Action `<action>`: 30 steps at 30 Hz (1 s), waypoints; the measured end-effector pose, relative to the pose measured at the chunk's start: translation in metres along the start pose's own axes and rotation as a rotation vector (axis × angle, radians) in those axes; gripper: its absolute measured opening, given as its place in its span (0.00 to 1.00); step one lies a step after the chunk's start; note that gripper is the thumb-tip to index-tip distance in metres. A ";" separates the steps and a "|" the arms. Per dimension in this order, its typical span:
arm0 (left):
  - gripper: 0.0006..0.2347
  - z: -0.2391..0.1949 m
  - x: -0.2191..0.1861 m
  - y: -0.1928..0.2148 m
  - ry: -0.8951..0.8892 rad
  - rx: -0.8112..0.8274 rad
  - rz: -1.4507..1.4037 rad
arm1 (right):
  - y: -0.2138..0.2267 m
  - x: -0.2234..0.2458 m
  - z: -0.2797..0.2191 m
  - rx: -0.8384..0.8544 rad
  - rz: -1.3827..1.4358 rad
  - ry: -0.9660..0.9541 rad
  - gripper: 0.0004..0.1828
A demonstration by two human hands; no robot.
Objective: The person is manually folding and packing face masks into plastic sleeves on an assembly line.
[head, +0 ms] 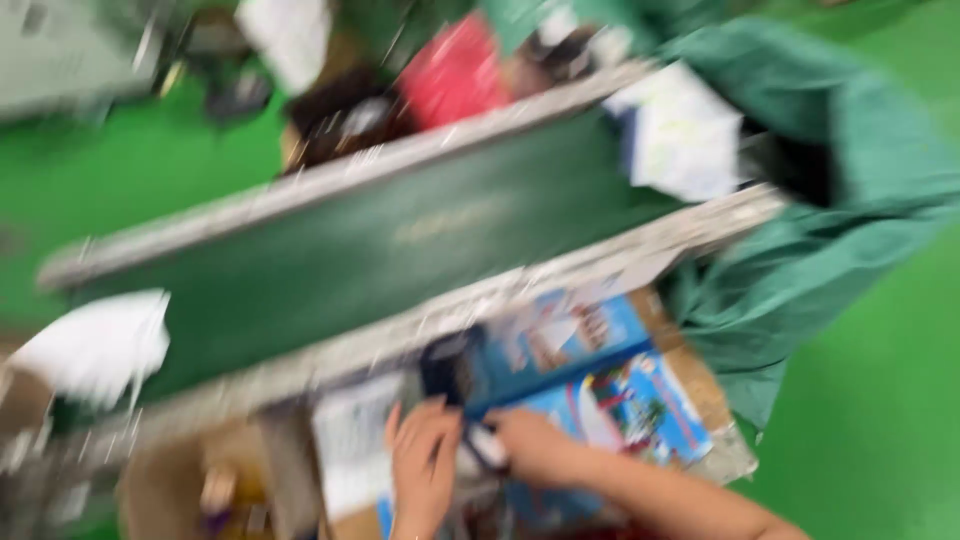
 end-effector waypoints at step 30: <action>0.02 0.008 -0.027 0.027 0.179 0.127 -0.061 | 0.045 -0.015 0.002 0.111 0.309 -0.184 0.05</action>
Point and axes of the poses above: each hand's wrist, its own z-axis towards the middle knuckle, its own y-axis out of the back of the hand, x = y × z, the point moved 9 cm from there along z, towards the middle knuckle, and after that the axes turned 5 degrees about -z, right-handed, at the moved point
